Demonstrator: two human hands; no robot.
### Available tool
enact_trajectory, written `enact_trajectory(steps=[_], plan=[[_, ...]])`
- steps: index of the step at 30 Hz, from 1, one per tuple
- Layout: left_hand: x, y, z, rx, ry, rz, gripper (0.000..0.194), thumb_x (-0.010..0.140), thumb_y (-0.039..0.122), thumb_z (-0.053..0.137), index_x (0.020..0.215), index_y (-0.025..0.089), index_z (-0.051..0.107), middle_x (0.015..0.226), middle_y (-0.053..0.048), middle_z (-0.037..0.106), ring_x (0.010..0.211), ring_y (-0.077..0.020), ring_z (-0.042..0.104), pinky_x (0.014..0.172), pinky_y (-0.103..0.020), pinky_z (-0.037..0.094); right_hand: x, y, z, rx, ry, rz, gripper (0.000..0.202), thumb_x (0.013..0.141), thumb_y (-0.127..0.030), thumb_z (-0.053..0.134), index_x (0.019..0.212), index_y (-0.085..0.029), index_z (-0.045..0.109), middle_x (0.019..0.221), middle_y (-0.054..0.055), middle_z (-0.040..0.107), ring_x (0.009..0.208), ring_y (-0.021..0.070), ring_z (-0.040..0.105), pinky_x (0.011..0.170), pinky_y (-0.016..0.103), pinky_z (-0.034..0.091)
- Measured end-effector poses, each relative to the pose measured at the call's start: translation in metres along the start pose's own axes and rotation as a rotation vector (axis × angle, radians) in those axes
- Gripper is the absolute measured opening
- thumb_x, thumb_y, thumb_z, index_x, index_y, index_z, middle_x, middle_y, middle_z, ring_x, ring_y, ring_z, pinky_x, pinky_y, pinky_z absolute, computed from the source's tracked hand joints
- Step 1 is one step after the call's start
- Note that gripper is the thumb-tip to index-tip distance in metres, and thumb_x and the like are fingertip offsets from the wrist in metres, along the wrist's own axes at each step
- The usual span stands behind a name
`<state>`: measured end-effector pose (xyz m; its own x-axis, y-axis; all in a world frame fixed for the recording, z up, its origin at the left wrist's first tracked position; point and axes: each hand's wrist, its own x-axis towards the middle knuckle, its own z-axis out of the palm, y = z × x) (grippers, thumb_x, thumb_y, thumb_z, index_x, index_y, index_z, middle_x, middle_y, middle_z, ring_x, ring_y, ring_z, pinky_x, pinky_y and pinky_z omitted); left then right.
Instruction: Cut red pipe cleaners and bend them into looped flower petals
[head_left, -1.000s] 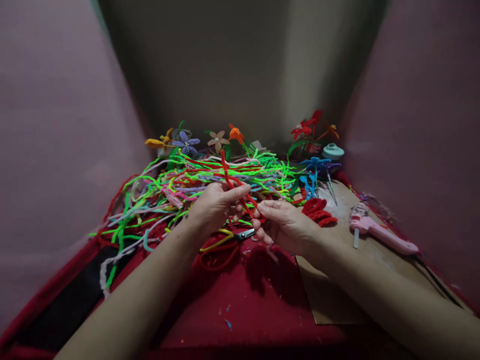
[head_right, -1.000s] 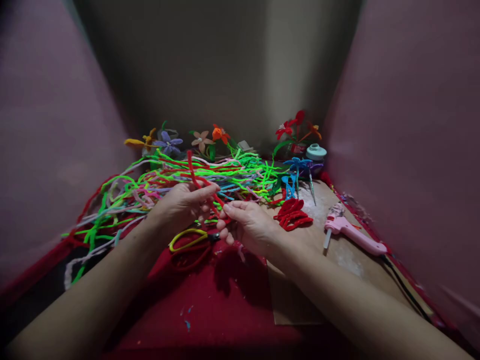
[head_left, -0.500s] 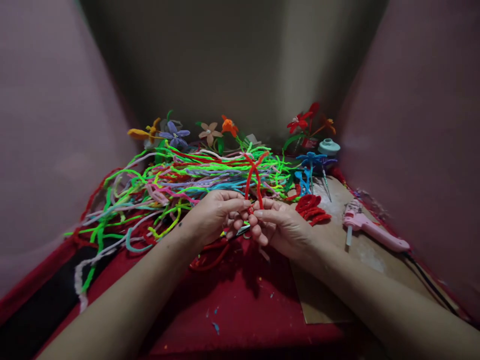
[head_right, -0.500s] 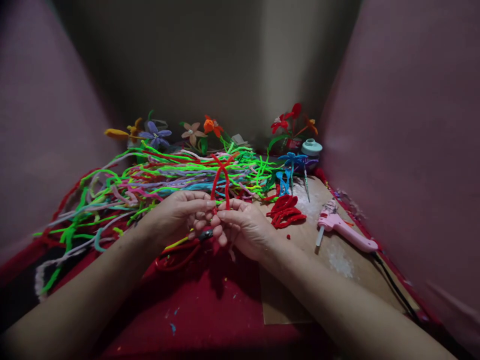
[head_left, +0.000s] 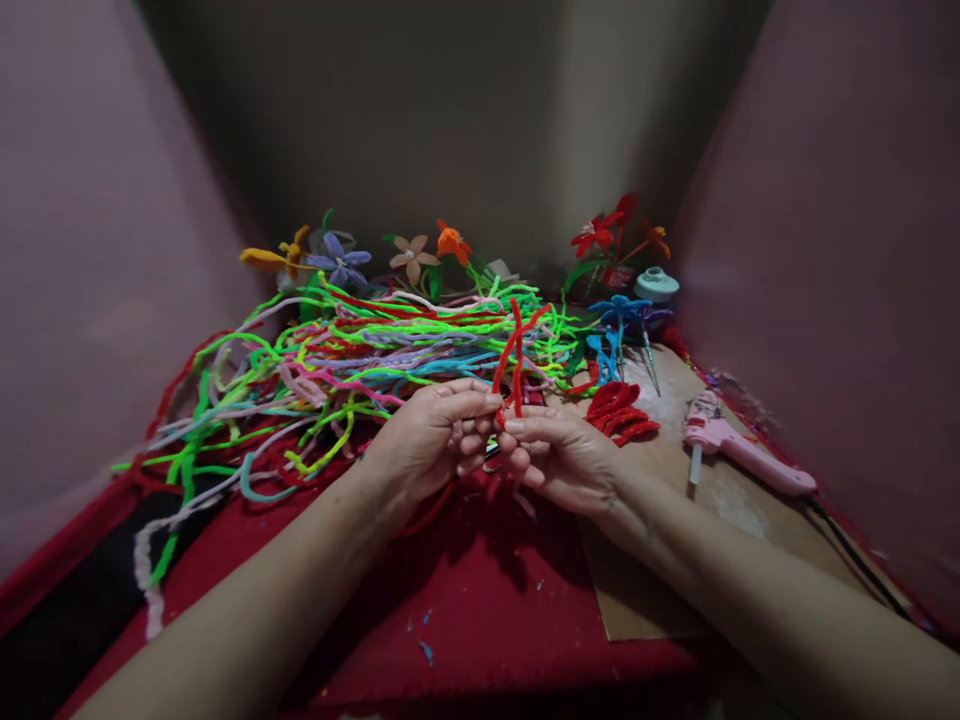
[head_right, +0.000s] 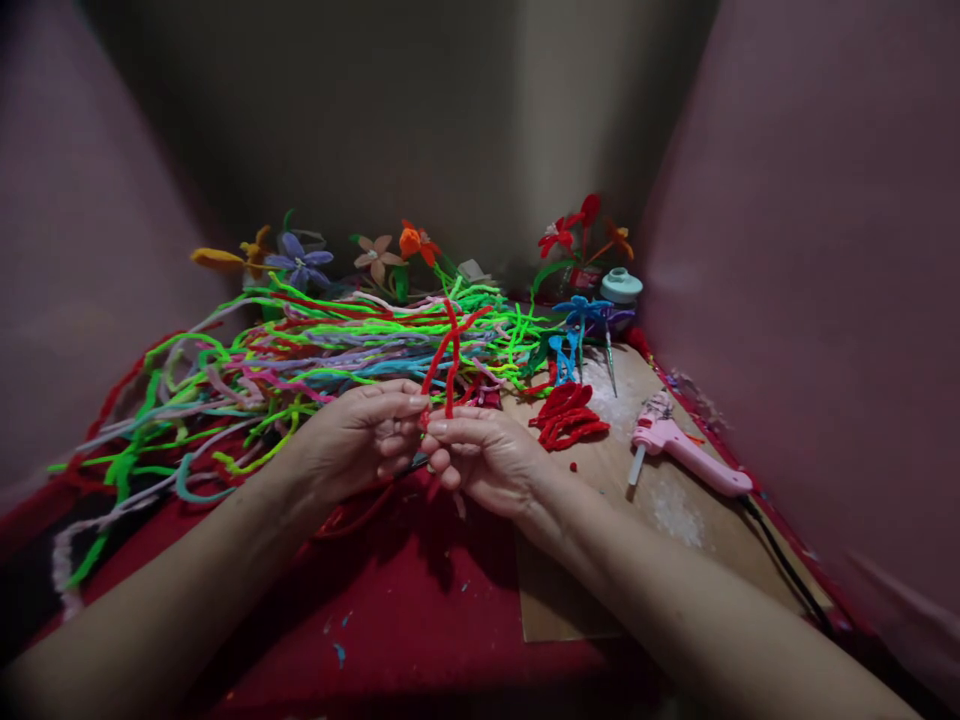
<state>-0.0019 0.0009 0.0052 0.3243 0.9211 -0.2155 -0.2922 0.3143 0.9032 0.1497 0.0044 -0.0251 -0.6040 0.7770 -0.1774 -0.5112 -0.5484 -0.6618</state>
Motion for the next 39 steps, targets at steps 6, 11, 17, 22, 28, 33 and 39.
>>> enact_trajectory(steps=[6,11,17,22,28,33,39], plan=[[-0.004,0.000,0.001,0.124,0.025,0.072,0.012,0.070,0.023,0.064,0.072,0.016,0.055,0.054,0.004,0.053,0.036,-0.0050,0.041,0.031,-0.015,0.031,0.002,0.001,0.001,-0.044,0.049,-0.054,0.006,0.067,-0.010,0.064,0.073,-0.008,0.065,0.056,0.000,0.061,0.041,0.0047,0.052,0.032,0.012,0.038],[-0.010,0.002,0.006,0.445,0.081,0.228,0.021,0.073,0.034,0.065,0.076,0.016,0.054,0.060,0.003,0.058,0.042,-0.0052,0.046,0.038,-0.015,0.033,0.004,0.003,0.003,-0.122,0.165,-0.231,0.012,0.063,-0.013,0.071,0.072,-0.009,0.065,0.059,0.002,0.063,0.042,0.0068,0.054,0.032,0.014,0.042],[-0.008,-0.005,0.008,0.670,0.124,0.305,0.014,0.079,0.028,0.054,0.073,0.016,0.054,0.058,0.005,0.056,0.044,-0.0046,0.045,0.041,-0.014,0.033,0.001,0.005,0.004,-0.178,0.171,-0.291,0.017,0.061,-0.017,0.074,0.071,-0.009,0.064,0.060,0.002,0.063,0.044,0.0091,0.056,0.035,0.017,0.046],[-0.008,-0.007,0.006,0.699,0.129,0.316,0.013,0.080,0.028,0.051,0.080,0.016,0.056,0.065,0.001,0.061,0.051,-0.0085,0.052,0.046,-0.017,0.039,0.002,0.006,0.002,-0.120,0.140,-0.234,0.014,0.064,-0.015,0.071,0.072,-0.009,0.062,0.058,0.002,0.062,0.043,0.0086,0.055,0.037,0.017,0.047],[-0.010,-0.004,0.010,0.660,0.123,0.280,0.010,0.078,0.025,0.051,0.081,0.016,0.055,0.064,0.001,0.062,0.049,-0.0079,0.052,0.043,-0.016,0.037,0.002,0.004,0.001,-0.006,0.117,-0.114,0.005,0.068,-0.012,0.066,0.069,-0.008,0.063,0.056,0.002,0.063,0.039,0.0065,0.052,0.036,0.015,0.044],[-0.012,0.001,0.012,0.636,0.122,0.233,0.011,0.077,0.027,0.051,0.080,0.017,0.051,0.060,0.003,0.058,0.041,-0.0069,0.046,0.039,-0.017,0.034,0.001,0.003,0.002,0.030,0.062,-0.078,0.003,0.066,-0.008,0.064,0.064,-0.009,0.063,0.053,0.000,0.062,0.039,0.0057,0.052,0.034,0.013,0.042],[-0.021,0.023,-0.007,1.308,0.013,0.249,0.015,0.080,0.031,0.047,0.078,0.018,0.054,0.067,0.001,0.056,0.058,-0.0119,0.050,0.052,-0.022,0.037,-0.001,-0.003,-0.001,-0.016,0.139,-0.044,0.008,0.070,-0.013,0.062,0.063,-0.011,0.059,0.052,-0.001,0.059,0.039,0.0056,0.050,0.030,0.013,0.035]])
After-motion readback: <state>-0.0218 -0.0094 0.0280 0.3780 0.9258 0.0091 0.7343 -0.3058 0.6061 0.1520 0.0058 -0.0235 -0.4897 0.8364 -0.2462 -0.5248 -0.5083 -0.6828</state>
